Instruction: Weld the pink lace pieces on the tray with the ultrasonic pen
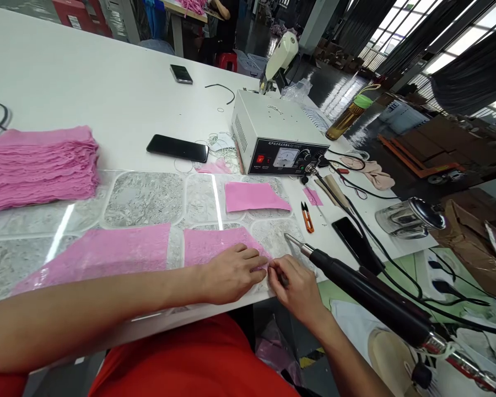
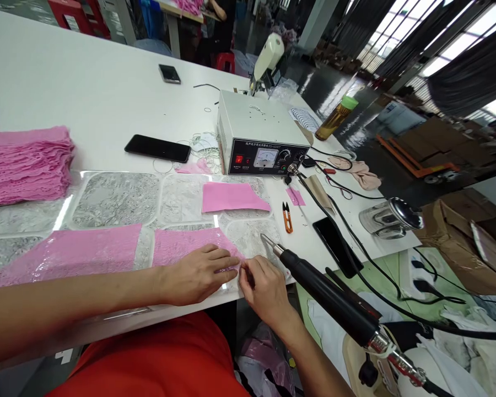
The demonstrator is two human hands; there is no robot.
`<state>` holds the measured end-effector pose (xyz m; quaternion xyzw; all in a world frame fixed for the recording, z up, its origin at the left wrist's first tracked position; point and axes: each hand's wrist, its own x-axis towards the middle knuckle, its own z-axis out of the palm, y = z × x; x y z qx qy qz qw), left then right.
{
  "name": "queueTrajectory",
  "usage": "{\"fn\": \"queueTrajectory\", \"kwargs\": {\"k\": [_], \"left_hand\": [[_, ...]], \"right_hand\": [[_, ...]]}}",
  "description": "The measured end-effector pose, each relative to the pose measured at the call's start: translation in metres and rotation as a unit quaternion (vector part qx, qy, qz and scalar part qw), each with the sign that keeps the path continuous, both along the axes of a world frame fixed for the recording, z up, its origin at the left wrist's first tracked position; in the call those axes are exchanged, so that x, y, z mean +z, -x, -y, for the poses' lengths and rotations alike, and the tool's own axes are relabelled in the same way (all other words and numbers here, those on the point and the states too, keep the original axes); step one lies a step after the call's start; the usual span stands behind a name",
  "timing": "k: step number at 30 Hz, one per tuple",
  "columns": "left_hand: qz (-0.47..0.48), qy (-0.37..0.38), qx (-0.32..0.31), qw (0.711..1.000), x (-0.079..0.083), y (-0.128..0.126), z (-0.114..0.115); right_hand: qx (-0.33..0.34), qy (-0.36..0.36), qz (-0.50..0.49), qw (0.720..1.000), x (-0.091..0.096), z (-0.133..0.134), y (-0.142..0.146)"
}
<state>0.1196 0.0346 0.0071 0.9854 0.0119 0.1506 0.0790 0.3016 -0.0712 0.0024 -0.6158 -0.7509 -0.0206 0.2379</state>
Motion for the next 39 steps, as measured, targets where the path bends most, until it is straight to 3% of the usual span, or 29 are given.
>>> {"fn": "queueTrajectory", "kwargs": {"k": [9,15,22,33,39], "left_hand": [[-0.029,0.034,0.004,0.999,0.005,-0.003,-0.001],[-0.047,0.136,0.067,0.987,0.004,-0.024,-0.005],[-0.06,0.184,0.107,0.975,0.007,-0.034,-0.007],[-0.032,0.213,0.114,0.97,0.003,-0.034,-0.006],[0.012,0.191,0.051,0.98,0.01,-0.018,-0.01]], "right_hand": [[-0.022,-0.048,0.022,0.998,-0.005,0.004,0.004],[-0.028,-0.06,-0.013,0.998,-0.009,0.007,0.004],[-0.036,-0.073,-0.028,0.996,-0.011,0.009,0.006],[-0.054,-0.114,-0.069,0.99,-0.013,0.008,0.009],[-0.051,-0.073,-0.137,0.987,0.0,0.03,0.0]]}}
